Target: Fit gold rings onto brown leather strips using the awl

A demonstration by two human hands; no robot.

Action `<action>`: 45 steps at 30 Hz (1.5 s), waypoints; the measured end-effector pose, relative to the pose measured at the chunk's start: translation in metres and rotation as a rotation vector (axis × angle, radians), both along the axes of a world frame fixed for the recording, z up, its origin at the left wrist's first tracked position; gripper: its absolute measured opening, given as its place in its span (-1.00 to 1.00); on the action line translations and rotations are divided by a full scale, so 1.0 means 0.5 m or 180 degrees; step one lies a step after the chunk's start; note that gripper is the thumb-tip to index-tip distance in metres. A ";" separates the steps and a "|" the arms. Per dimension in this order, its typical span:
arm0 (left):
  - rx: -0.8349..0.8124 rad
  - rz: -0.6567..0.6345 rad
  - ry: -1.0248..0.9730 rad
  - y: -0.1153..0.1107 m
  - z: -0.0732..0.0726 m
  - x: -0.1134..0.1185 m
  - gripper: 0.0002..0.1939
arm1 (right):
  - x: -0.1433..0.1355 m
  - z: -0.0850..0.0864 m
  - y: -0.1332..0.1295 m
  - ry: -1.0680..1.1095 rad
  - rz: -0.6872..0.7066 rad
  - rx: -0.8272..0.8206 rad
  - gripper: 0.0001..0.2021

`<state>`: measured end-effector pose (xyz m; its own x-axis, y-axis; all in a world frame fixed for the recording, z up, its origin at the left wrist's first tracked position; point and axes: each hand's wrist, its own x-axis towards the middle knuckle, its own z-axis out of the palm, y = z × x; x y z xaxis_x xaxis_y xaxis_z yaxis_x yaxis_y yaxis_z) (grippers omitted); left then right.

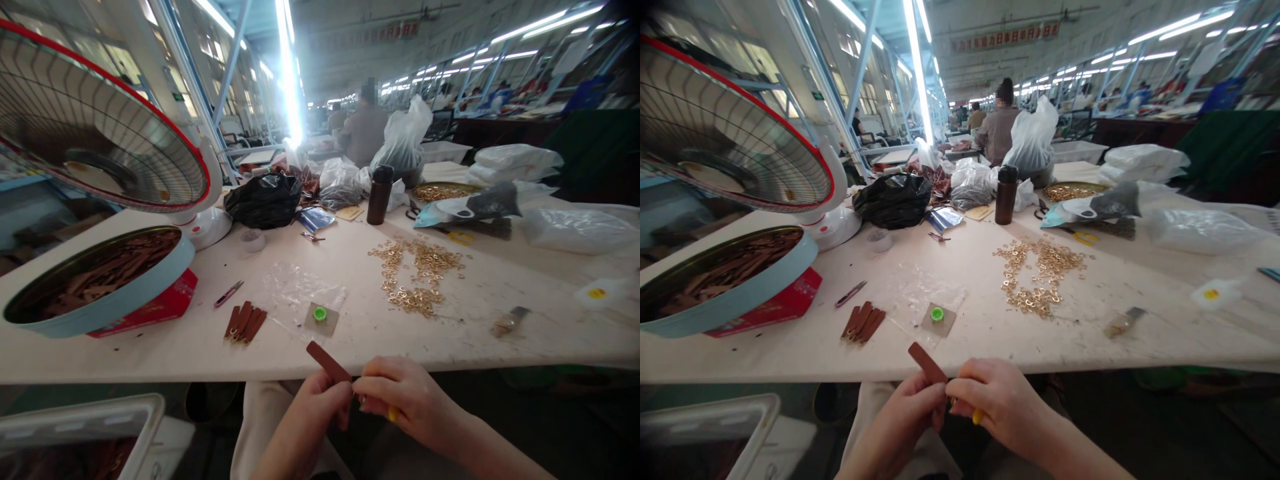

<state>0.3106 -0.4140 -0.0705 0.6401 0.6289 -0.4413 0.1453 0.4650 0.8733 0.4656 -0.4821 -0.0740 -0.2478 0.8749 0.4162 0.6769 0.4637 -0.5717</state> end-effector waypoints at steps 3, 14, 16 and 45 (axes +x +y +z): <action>0.0431 -0.0061 0.0184 -0.008 0.006 0.003 -0.88 | -0.003 -0.002 0.010 0.0060 0.0009 0.0024 -0.76; 0.2267 -0.0117 0.0855 -0.047 0.013 0.007 -0.89 | -0.022 -0.030 0.008 0.1959 -0.0522 -0.1322 -0.88; 0.2220 -0.0057 0.0813 -0.047 0.006 0.010 -0.92 | -0.026 -0.032 0.008 0.1969 -0.0609 -0.1229 -0.89; 0.0887 0.0610 0.0158 0.028 -0.057 0.016 -0.77 | 0.004 -0.043 0.095 0.2580 -0.1510 -0.0996 -0.59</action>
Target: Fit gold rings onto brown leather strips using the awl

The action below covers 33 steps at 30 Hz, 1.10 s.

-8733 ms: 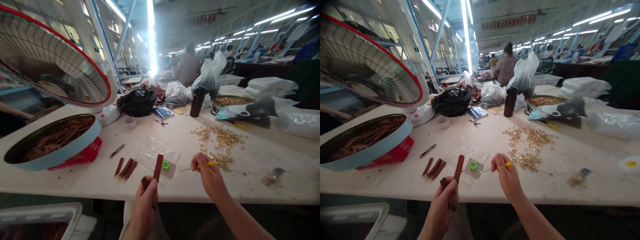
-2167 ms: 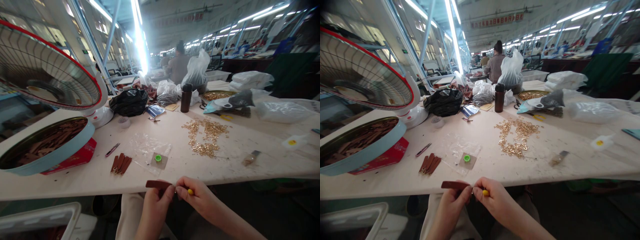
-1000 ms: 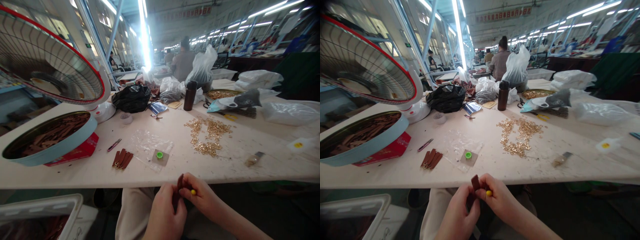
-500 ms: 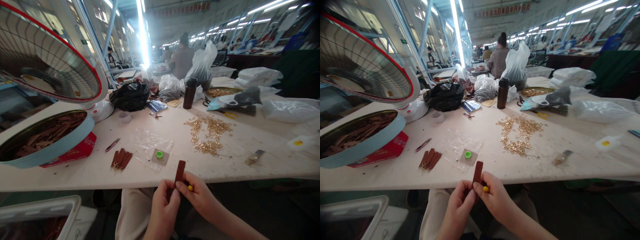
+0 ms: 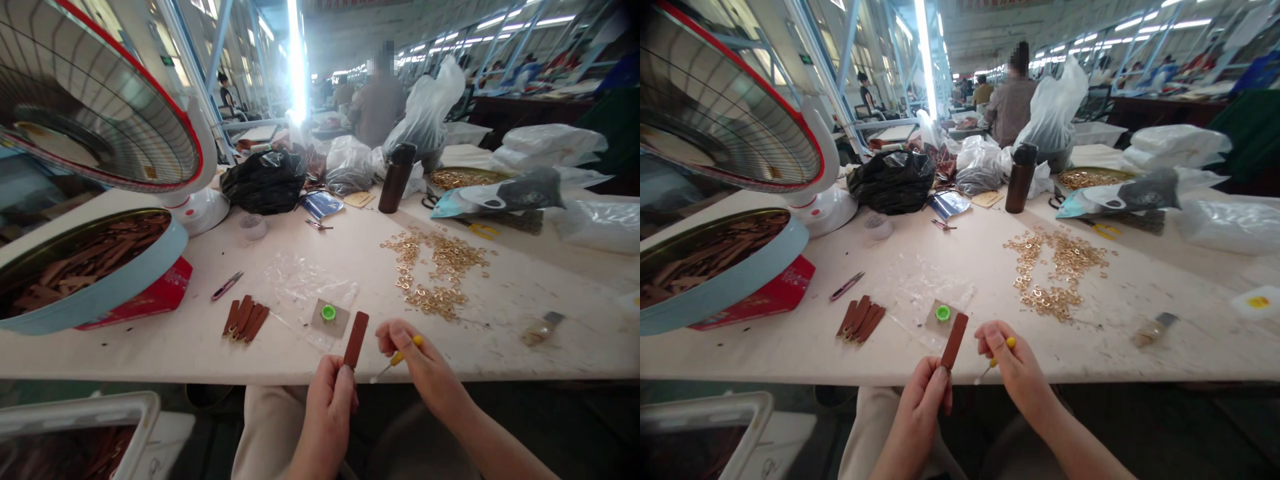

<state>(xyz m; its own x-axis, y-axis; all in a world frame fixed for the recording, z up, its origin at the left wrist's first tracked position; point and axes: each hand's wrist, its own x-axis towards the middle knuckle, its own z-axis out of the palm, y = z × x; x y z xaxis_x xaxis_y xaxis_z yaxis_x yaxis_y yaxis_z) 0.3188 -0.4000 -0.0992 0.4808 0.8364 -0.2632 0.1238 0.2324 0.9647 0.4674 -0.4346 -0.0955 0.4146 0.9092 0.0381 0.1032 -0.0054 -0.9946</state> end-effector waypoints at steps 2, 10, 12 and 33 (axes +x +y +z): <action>-0.0013 0.0125 0.0033 0.015 -0.012 -0.002 -0.75 | 0.024 0.003 0.022 -0.0299 -0.0309 0.0156 -0.57; -0.0040 0.0813 -0.0007 0.087 -0.033 -0.028 -0.75 | 0.004 -0.018 0.147 -0.0340 -0.0488 0.0666 -0.61; -0.0079 0.0887 0.0002 0.096 -0.036 -0.035 -0.74 | -0.005 -0.030 0.168 -0.0395 -0.0371 0.0668 -0.62; -0.0278 0.0436 -0.0252 0.079 0.008 -0.023 -0.72 | -0.001 0.061 0.081 0.1144 -0.0731 0.1210 -0.64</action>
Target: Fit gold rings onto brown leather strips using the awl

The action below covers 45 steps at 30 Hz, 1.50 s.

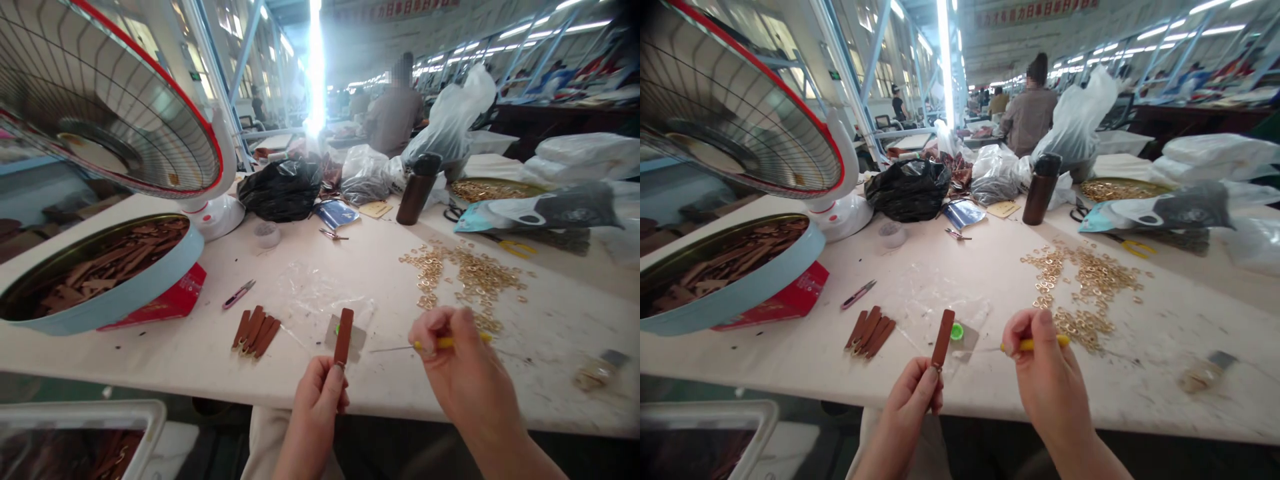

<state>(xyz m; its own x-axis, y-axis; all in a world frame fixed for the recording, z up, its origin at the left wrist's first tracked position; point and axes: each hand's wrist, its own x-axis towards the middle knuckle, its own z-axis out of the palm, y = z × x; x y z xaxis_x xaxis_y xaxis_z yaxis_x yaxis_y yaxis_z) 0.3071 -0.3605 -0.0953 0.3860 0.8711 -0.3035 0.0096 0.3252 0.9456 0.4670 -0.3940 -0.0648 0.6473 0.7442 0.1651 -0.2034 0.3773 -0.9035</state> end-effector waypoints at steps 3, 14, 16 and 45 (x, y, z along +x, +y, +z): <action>0.0065 -0.0207 -0.0117 -0.022 0.027 0.005 -0.69 | -0.016 0.026 -0.037 -0.0014 0.0073 0.0103 -0.62; 0.0309 -0.0139 -0.0103 -0.082 0.064 -0.001 -0.63 | -0.030 0.054 -0.092 -0.0188 -0.0121 0.0303 -0.62; 0.0402 -0.0088 -0.0025 -0.089 0.074 -0.006 -0.65 | -0.020 0.055 -0.109 -0.0334 -0.0358 0.0289 -0.63; 0.1059 -0.0517 0.0662 -0.124 0.081 -0.027 -0.92 | -0.085 -0.002 -0.119 -0.1363 0.1727 -0.1228 -0.86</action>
<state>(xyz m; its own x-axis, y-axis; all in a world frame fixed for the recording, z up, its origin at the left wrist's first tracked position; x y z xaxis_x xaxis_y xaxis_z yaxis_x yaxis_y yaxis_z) 0.2935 -0.4226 -0.0547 0.4867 0.8676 -0.1019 0.2371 -0.0189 0.9713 0.4246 -0.4537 -0.0658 0.1160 0.9931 -0.0163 0.1258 -0.0309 -0.9916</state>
